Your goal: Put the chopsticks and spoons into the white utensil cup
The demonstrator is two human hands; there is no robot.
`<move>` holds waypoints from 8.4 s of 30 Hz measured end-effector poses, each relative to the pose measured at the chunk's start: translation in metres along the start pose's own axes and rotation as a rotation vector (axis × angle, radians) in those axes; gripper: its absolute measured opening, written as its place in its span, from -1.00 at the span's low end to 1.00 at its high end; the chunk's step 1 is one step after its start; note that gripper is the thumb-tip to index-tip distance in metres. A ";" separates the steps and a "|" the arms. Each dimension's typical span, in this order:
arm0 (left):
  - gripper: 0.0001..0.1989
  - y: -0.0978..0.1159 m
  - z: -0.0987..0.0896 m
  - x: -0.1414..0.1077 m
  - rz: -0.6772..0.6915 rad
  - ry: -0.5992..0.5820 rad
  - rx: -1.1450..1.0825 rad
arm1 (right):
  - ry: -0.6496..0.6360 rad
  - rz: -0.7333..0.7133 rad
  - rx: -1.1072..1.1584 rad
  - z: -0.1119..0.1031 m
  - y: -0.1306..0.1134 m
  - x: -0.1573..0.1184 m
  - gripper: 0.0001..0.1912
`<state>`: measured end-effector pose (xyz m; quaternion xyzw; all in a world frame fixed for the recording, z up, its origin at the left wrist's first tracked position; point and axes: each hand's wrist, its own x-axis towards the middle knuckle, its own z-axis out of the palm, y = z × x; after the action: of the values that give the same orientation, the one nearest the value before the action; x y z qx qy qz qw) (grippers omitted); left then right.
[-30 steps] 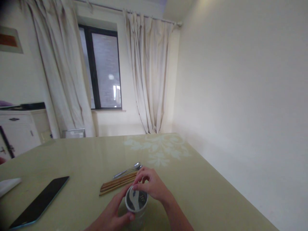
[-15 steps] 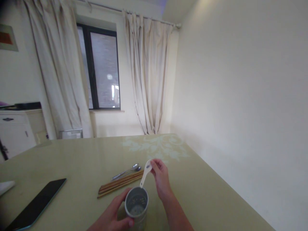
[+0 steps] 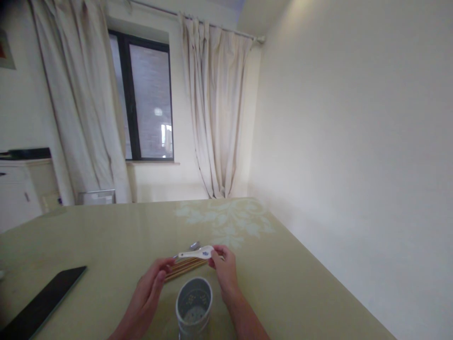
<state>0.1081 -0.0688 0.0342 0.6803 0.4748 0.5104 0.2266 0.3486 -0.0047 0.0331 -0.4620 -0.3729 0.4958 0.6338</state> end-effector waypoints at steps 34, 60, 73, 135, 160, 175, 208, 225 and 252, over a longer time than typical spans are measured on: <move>-0.68 -0.024 -0.030 0.045 0.158 0.034 0.826 | -0.253 0.135 0.030 0.019 0.013 -0.010 -0.38; -0.68 -0.039 -0.007 0.091 -0.151 -0.252 0.916 | -0.298 0.178 0.066 0.020 0.024 0.001 -0.39; -0.68 -0.033 -0.002 0.033 0.069 -0.116 0.680 | -0.217 0.047 -0.056 0.019 0.015 -0.004 -0.41; -0.66 -0.030 -0.021 0.036 -0.032 0.040 0.379 | 0.087 -0.251 0.466 -0.035 -0.067 0.008 -0.48; -0.84 -0.022 -0.001 0.024 -0.062 -0.265 0.563 | -0.416 -0.177 -0.039 0.007 -0.058 -0.035 -0.55; -0.78 -0.017 0.002 0.026 -0.118 -0.238 0.444 | -0.434 -0.179 0.085 0.007 -0.037 -0.028 -0.35; -0.72 -0.017 0.002 0.021 -0.038 -0.161 0.597 | 0.152 -0.464 0.238 -0.037 -0.079 0.003 -0.56; -0.79 -0.014 0.000 0.022 -0.055 -0.230 0.660 | -0.345 -0.434 -0.122 -0.005 -0.075 -0.049 -0.51; -0.78 0.003 0.024 0.018 -0.041 -0.189 0.243 | -0.320 -0.071 -0.469 0.011 -0.011 -0.024 -0.33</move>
<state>0.1316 -0.0497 0.0359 0.7380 0.5232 0.3781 0.1966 0.3358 -0.0265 0.0465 -0.4983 -0.5887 0.4402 0.4598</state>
